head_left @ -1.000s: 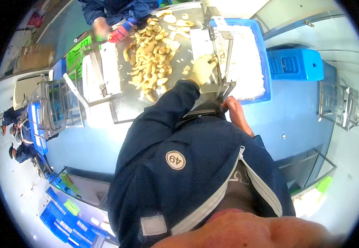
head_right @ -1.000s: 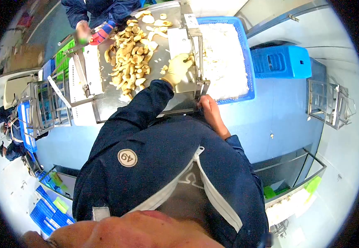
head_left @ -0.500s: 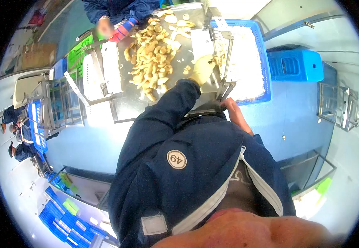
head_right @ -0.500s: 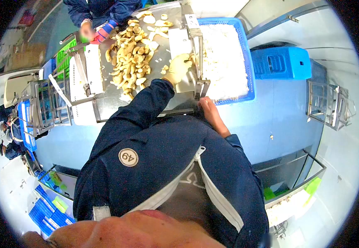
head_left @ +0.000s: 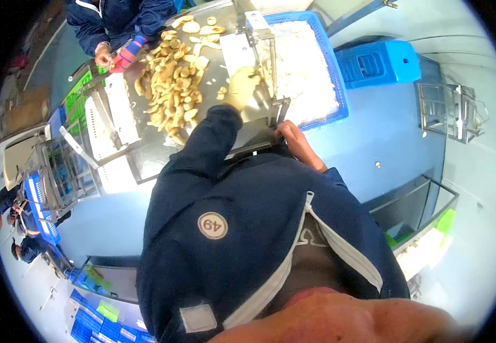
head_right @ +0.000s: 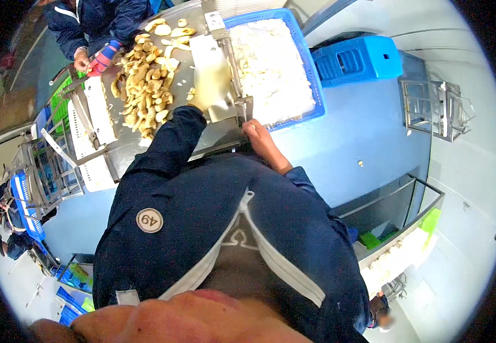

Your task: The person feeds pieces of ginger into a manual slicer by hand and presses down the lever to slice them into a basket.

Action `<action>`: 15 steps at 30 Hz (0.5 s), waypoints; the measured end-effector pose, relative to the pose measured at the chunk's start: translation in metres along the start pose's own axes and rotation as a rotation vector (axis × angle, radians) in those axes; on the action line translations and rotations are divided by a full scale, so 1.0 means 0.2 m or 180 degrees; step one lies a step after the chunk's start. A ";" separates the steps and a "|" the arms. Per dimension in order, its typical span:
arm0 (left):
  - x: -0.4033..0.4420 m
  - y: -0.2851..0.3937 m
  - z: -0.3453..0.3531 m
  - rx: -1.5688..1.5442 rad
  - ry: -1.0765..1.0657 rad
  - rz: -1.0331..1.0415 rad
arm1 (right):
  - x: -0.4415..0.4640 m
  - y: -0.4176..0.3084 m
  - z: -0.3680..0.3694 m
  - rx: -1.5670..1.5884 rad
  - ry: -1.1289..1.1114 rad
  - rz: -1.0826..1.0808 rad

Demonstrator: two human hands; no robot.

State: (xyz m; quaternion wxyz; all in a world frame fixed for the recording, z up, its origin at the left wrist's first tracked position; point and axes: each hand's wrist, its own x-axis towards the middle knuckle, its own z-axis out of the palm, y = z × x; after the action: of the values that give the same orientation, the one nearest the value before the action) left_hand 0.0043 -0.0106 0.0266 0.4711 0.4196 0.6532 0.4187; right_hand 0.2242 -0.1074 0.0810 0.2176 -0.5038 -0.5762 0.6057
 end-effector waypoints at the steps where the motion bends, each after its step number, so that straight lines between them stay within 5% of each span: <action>1: 0.06 -0.16 0.02 0.0262 0.0094 0.0737 | 0.00 -0.10 -0.02 -0.0005 -0.0050 0.0210; 2: 0.12 -0.32 0.05 0.0545 0.0256 0.1465 | -0.02 -0.24 -0.04 0.0081 -0.0026 0.0185; 4: 0.13 -0.26 0.05 -0.0480 0.0153 -0.0017 | -0.01 -0.51 -0.07 0.0250 0.0018 0.0102; 5: 0.09 -0.14 0.03 -0.0161 0.0143 -0.0072 | 0.01 -0.54 -0.07 0.0302 0.0072 0.0144; 9: 0.06 -0.04 0.00 0.0034 -0.0227 -0.0175 | 0.00 -0.20 -0.02 -0.0052 0.0142 0.0165; 12: 0.07 -0.04 0.00 0.0430 -0.0175 -0.0065 | 0.02 0.13 0.02 -0.0641 0.0116 -0.1137; 13: 0.09 -0.09 0.00 0.0256 -0.0261 -0.0172 | 0.01 0.01 0.02 -0.0158 0.0084 -0.0275; 15: 0.13 -0.22 0.03 0.0099 0.0007 0.0045 | -0.01 -0.30 -0.04 0.0055 0.0028 0.0097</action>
State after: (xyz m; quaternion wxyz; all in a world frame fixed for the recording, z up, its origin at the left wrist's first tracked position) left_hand -0.0021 0.0009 -0.0225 0.4609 0.4310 0.6571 0.4123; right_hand 0.2122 -0.0912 0.1373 0.2153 -0.5133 -0.5622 0.6116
